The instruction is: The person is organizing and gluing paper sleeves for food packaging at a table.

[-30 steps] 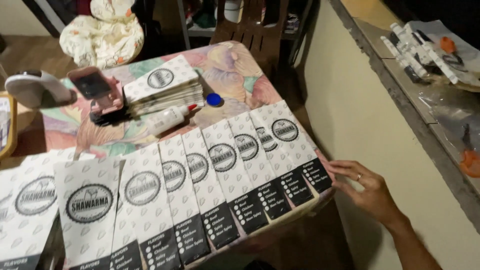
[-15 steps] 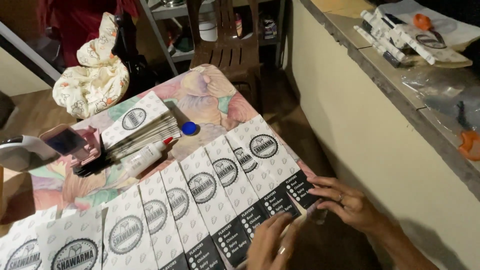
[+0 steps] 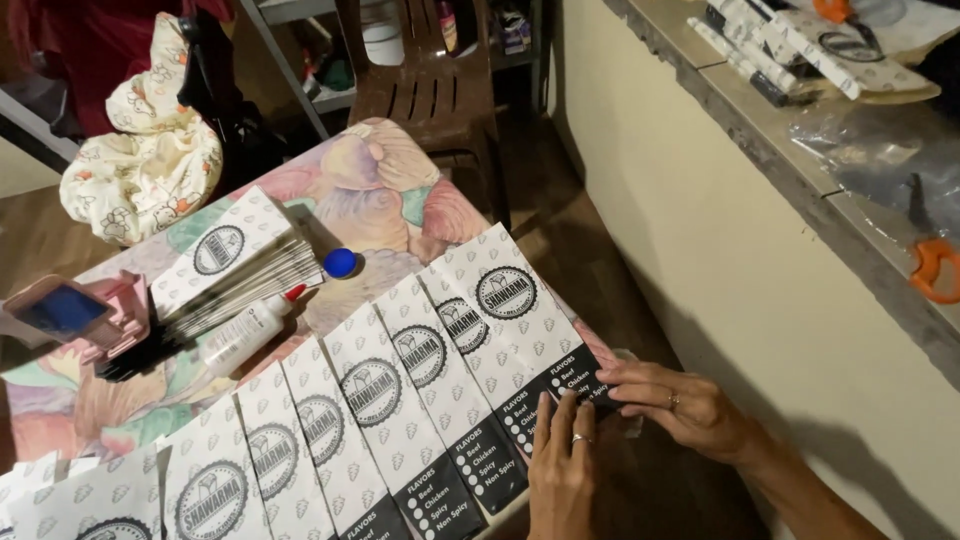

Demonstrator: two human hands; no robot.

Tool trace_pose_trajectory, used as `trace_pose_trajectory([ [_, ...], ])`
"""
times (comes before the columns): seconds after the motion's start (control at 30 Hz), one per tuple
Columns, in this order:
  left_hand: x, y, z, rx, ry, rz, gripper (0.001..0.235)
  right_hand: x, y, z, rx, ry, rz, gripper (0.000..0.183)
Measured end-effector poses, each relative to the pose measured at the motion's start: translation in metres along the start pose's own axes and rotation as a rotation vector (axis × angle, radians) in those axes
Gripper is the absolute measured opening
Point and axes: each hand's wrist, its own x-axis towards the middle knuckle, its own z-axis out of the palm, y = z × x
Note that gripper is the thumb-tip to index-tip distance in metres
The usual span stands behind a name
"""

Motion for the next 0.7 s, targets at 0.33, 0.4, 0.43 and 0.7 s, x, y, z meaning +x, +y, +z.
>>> trace_pose_trajectory([
  [0.33, 0.006, 0.002, -0.01, -0.117, -0.017, -0.057, 0.027, -0.008, 0.011, -0.003, 0.053, -0.008, 0.011, 0.019],
  [0.4, 0.005, 0.001, -0.012, -0.137, -0.048, -0.048, 0.017, -0.01, 0.013, -0.002, 0.069, -0.003, 0.015, 0.019],
  [0.43, 0.005, 0.001, -0.012, -0.157, -0.079, -0.038, 0.012, -0.011, 0.014, -0.002, 0.083, 0.003, 0.018, 0.019],
  [0.7, 0.017, 0.01, -0.013, -0.12, -0.021, 0.02, 0.007, -0.002, 0.001, 0.004, 0.004, 0.05, 0.05, 0.01],
])
